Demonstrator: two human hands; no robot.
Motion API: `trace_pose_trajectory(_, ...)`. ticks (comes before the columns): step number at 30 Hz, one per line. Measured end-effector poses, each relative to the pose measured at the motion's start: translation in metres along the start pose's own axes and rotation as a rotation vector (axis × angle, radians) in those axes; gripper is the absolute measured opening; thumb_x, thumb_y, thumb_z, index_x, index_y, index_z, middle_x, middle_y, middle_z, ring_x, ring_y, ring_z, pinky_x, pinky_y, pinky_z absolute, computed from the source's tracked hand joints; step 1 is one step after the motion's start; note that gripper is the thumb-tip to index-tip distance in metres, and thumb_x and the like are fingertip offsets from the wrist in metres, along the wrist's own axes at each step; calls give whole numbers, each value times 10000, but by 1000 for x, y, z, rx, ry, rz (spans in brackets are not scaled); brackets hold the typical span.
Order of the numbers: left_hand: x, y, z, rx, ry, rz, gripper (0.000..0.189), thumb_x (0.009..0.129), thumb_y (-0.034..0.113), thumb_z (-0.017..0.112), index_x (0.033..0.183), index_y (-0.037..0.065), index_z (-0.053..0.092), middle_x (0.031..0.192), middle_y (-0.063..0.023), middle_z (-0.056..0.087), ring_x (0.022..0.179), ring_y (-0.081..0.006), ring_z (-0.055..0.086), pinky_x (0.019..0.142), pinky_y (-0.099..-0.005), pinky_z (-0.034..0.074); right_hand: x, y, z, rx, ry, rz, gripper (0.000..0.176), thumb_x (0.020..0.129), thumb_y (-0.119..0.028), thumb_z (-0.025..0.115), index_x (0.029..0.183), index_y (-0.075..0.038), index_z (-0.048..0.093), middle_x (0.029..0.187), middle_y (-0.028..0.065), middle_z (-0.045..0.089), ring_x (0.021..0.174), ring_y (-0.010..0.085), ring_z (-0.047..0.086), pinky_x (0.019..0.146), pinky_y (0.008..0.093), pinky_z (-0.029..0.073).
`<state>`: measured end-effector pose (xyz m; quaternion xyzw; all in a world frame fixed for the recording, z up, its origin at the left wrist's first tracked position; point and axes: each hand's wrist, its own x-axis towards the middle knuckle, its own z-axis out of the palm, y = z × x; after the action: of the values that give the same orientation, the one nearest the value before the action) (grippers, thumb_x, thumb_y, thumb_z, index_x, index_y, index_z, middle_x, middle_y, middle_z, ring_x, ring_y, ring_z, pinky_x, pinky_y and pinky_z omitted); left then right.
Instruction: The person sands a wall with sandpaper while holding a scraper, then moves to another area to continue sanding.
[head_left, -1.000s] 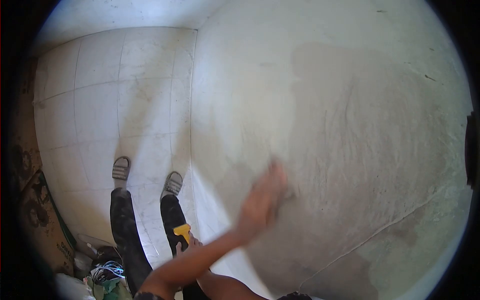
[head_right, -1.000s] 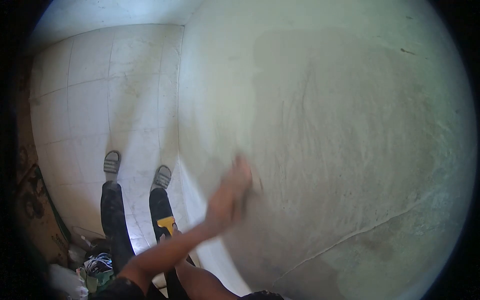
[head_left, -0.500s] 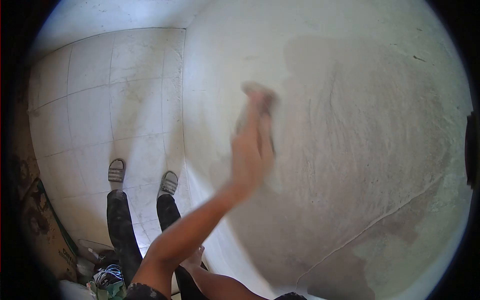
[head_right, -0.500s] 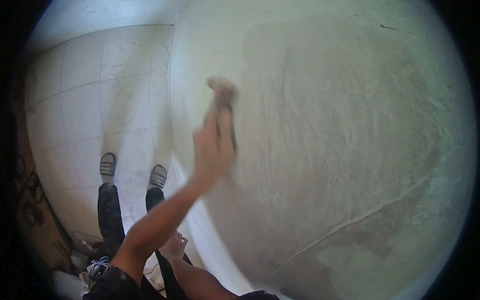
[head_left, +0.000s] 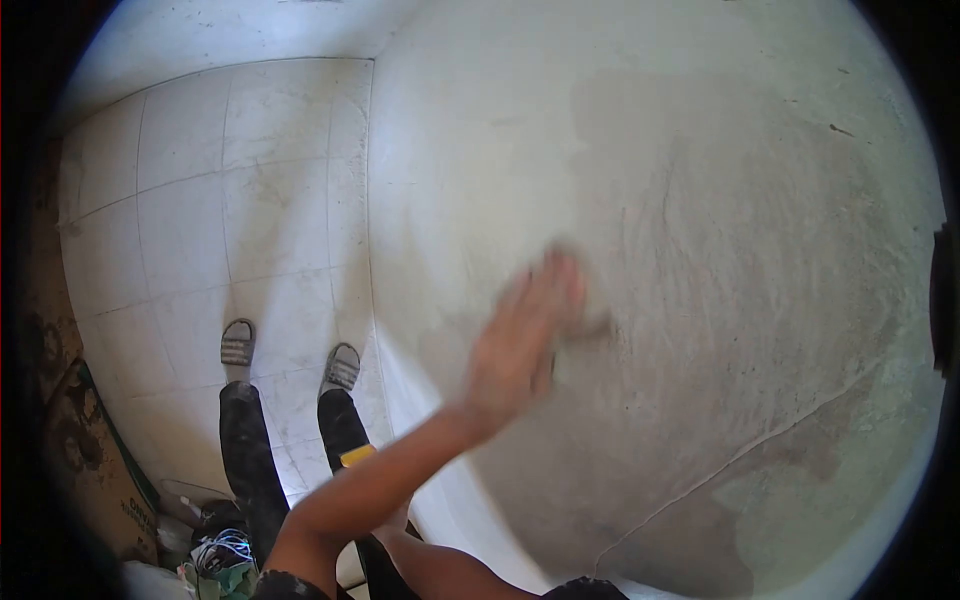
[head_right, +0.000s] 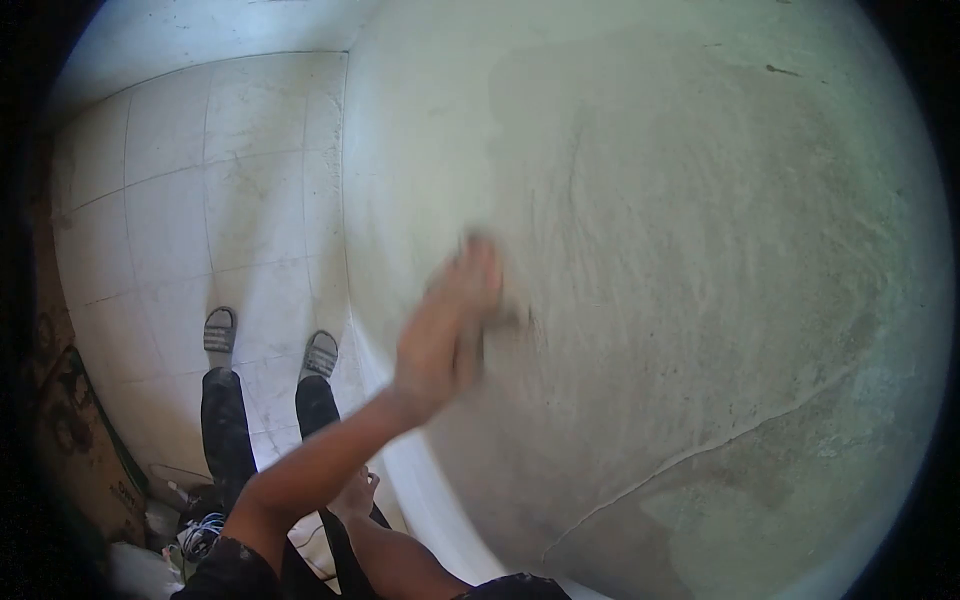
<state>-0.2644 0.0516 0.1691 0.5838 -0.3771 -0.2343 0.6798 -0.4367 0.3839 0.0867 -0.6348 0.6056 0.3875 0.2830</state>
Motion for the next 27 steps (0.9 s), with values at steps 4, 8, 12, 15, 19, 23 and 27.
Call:
trace_pose_trajectory(4,-22,36,8,-71,-15,-193,501,926,-97,545,1421,-14,555,1481,-234,542,1405,-379,501,1179,-480,401,2,-4,-1,3,5,-1,713,904,-482,638,1480,-95,477,1351,146,613,1277,319,551,1065,530,411)
trace_pose_trajectory(8,-23,16,6,2,-18,-26,457,939,-101,522,1388,-26,571,1472,-240,547,1388,-383,518,1177,-461,407,0,-4,-2,-6,6,-6,711,905,-485,633,1479,-93,479,1339,147,622,1269,322,560,1062,532,414)
trace_pose_trajectory(12,4,31,3,-14,101,-169,502,907,-123,531,1393,-8,578,1431,-219,589,1342,-384,563,1161,-461,423,0,-6,-4,-1,19,-11,710,907,-487,628,1477,-92,480,1327,149,632,1260,325,568,1060,534,418)
trace_pose_trajectory(15,-64,44,2,-59,-86,-61,502,922,-108,535,1414,-11,561,1411,-230,600,1362,-381,543,1150,-465,430,2,-5,-6,0,30,-24,709,907,-489,624,1476,-91,482,1318,150,639,1253,328,575,1057,536,420)
trace_pose_trajectory(19,26,-20,8,14,141,16,441,960,-109,518,1398,-63,547,1417,-281,576,1354,-414,545,1162,-464,400,-8,6,0,-19,37,-55,707,909,-492,620,1474,-89,483,1306,151,649,1244,331,584,1055,538,424)
trace_pose_trajectory(23,-17,26,15,-85,113,-143,390,1042,60,488,1411,-56,541,1461,-252,553,1366,-366,543,1194,-431,359,-9,2,-8,-31,86,-65,703,914,-494,610,1477,-94,481,1304,150,654,1243,329,589,1057,545,416)
trace_pose_trajectory(27,-68,22,29,136,-675,-376,482,1065,190,490,1511,16,439,1477,-164,500,1374,-265,488,1180,-388,362,-6,-1,-9,33,53,17,704,909,-469,633,1475,-81,475,1340,150,623,1257,321,572,1073,551,388)
